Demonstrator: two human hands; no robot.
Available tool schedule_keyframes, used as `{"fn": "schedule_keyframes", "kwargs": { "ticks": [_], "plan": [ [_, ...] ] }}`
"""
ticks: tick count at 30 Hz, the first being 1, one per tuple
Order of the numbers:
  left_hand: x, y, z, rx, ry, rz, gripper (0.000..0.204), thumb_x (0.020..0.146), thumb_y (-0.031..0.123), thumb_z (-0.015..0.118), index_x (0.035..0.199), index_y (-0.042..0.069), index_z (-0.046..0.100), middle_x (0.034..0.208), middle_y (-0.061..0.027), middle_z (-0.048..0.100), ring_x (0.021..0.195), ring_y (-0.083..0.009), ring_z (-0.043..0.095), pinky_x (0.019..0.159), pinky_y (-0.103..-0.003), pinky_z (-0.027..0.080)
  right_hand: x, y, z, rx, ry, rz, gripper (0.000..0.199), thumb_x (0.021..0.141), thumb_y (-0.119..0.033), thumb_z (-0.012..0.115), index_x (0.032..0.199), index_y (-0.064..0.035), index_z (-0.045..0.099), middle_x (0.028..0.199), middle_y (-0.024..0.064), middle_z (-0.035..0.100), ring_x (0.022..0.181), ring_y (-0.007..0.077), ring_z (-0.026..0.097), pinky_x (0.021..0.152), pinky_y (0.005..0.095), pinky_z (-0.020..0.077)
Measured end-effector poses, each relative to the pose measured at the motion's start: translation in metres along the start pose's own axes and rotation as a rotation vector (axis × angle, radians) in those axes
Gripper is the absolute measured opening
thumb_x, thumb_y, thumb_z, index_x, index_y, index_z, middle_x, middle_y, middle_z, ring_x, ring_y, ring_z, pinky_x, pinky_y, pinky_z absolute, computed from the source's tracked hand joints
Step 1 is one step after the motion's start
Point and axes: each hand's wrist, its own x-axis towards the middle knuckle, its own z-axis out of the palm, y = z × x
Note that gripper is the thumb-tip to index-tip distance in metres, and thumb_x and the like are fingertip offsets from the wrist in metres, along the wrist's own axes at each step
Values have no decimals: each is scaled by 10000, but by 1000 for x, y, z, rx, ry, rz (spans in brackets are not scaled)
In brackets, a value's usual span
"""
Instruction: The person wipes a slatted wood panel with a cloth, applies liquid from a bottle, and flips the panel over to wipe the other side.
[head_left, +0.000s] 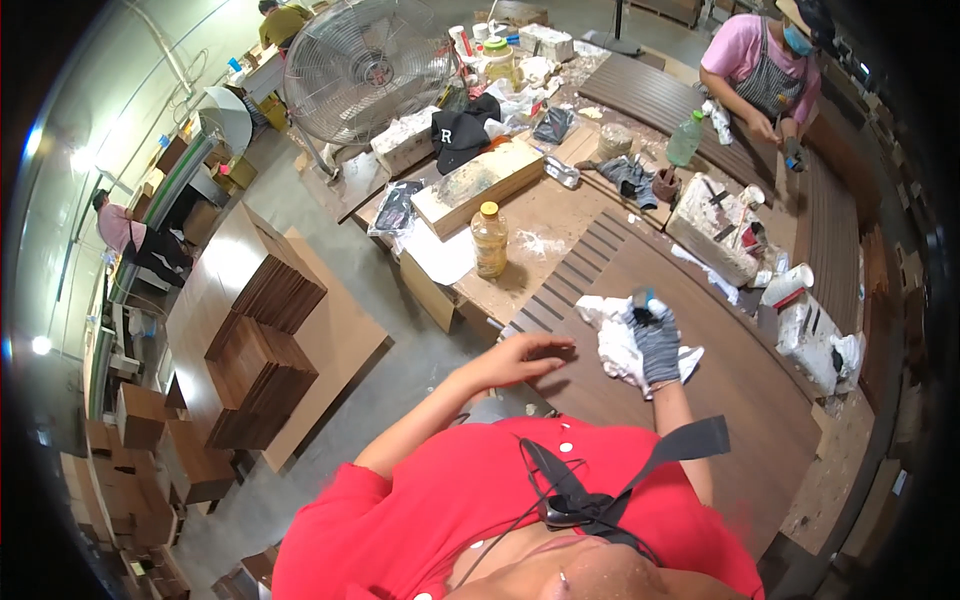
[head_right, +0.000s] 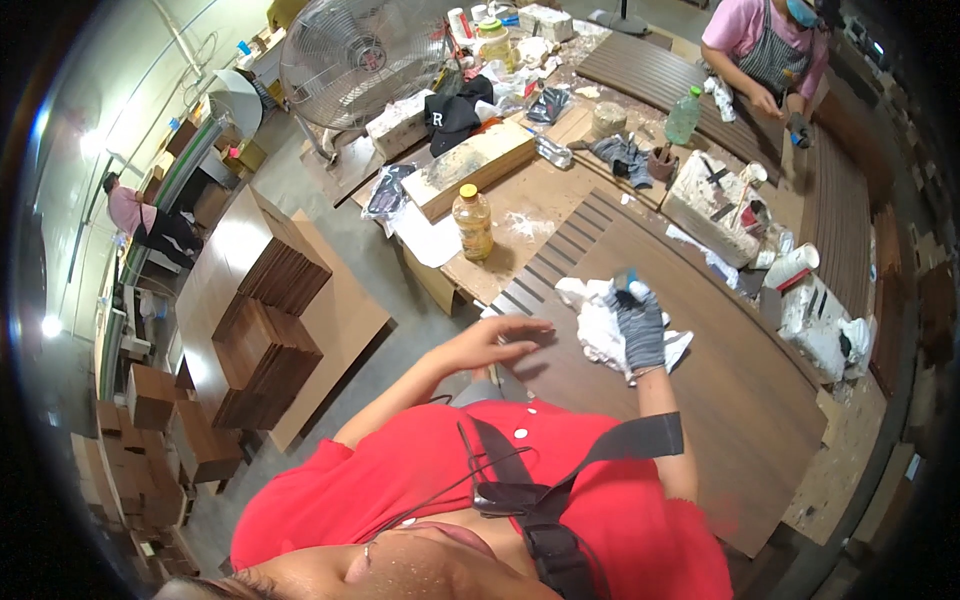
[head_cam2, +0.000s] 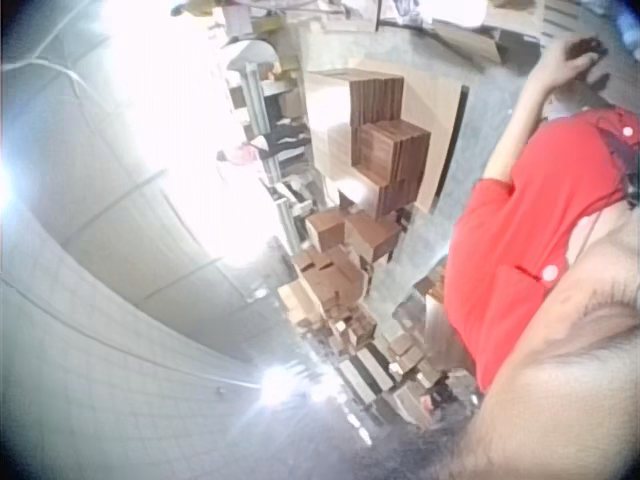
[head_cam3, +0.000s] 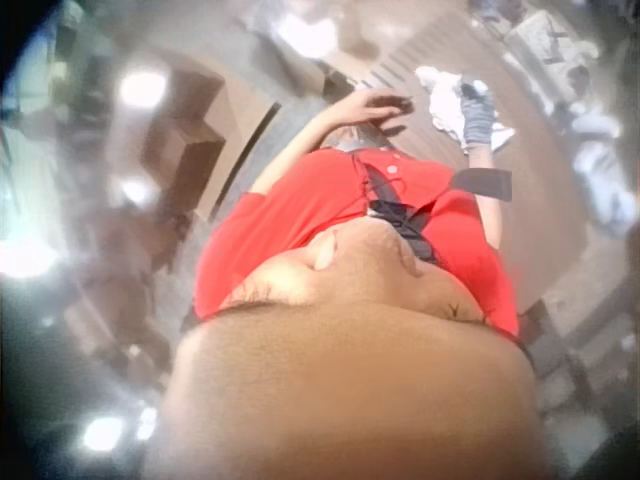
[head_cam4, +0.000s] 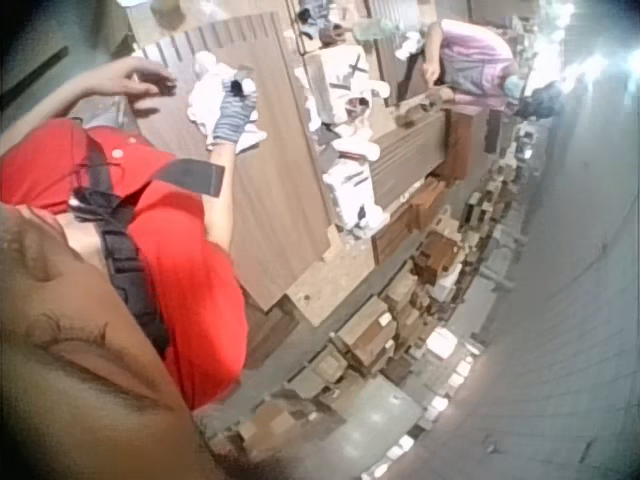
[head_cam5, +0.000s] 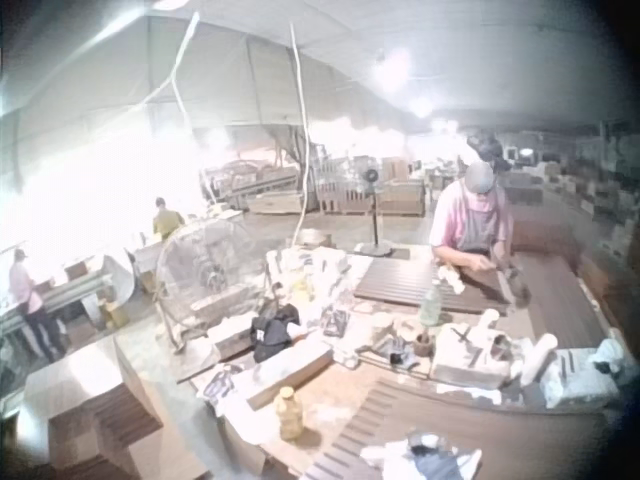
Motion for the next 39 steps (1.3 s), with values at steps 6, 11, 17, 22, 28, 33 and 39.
{"fn": "schedule_keyframes", "kwargs": {
  "ticks": [6, 11, 17, 22, 28, 33, 39],
  "plan": [
    [-30, -52, -131, -134, 179, 3, 384, 970, 132, 590, 1324, -9, 546, 1194, -88, 663, 1095, -125, 595, 957, -287, 466, 61, -10, -30, 30, -5, -136, 307, 896, -188, 626, 1105, 35, 598, 1109, 149, 643, 1034, 276, 596, 979, 395, 457],
    [-42, -104, -257, 121, 359, -91, 360, 953, 153, 607, 1273, -12, 583, 1136, -101, 677, 1028, -122, 608, 895, -274, 476, 61, -34, -57, 141, -47, -167, 336, 929, -221, 584, 1132, 46, 603, 1086, 186, 664, 1048, 322, 609, 1022, 457, 441],
    [-37, -170, -366, 730, 958, -183, 498, 793, 269, 718, 1242, 82, 611, 1265, -209, 511, 1172, -393, 463, 997, -449, 396, 58, -39, -62, 171, 15, -270, 369, 929, -189, 565, 1178, 84, 566, 1119, 212, 642, 1037, 352, 601, 1053, 480, 411],
    [-4, -176, -412, 870, 1054, -171, 459, 821, 253, 692, 1274, 239, 618, 1407, -170, 383, 1272, -394, 357, 1037, -533, 321, 53, -45, -62, 312, 106, -322, 423, 946, -175, 537, 1267, 97, 498, 1216, 235, 584, 1146, 359, 536, 1090, 497, 370],
    [29, -189, -441, 893, 1038, -203, 398, 860, 240, 635, 1257, 276, 639, 1449, -143, 350, 1318, -384, 306, 1043, -565, 272, 50, -48, -72, 349, 128, -308, 435, 956, -166, 516, 1290, 109, 470, 1226, 217, 575, 1146, 330, 526, 1115, 466, 346],
    [36, -192, -441, 963, 985, -176, 396, 837, 257, 651, 1230, 300, 661, 1464, -134, 351, 1328, -375, 305, 1042, -574, 259, 51, -60, -86, 446, 207, -285, 416, 960, -153, 504, 1286, 104, 472, 1232, 220, 567, 1150, 333, 518, 1121, 472, 332],
    [32, -196, -438, 1094, 932, -134, 389, 844, 316, 665, 1233, 311, 665, 1495, -130, 334, 1323, -359, 318, 1052, -568, 225, 45, -60, -93, 427, 87, -249, 445, 954, -119, 521, 1337, 93, 442, 1300, 224, 519, 1212, 326, 477, 1116, 481, 317]
  ]
}}
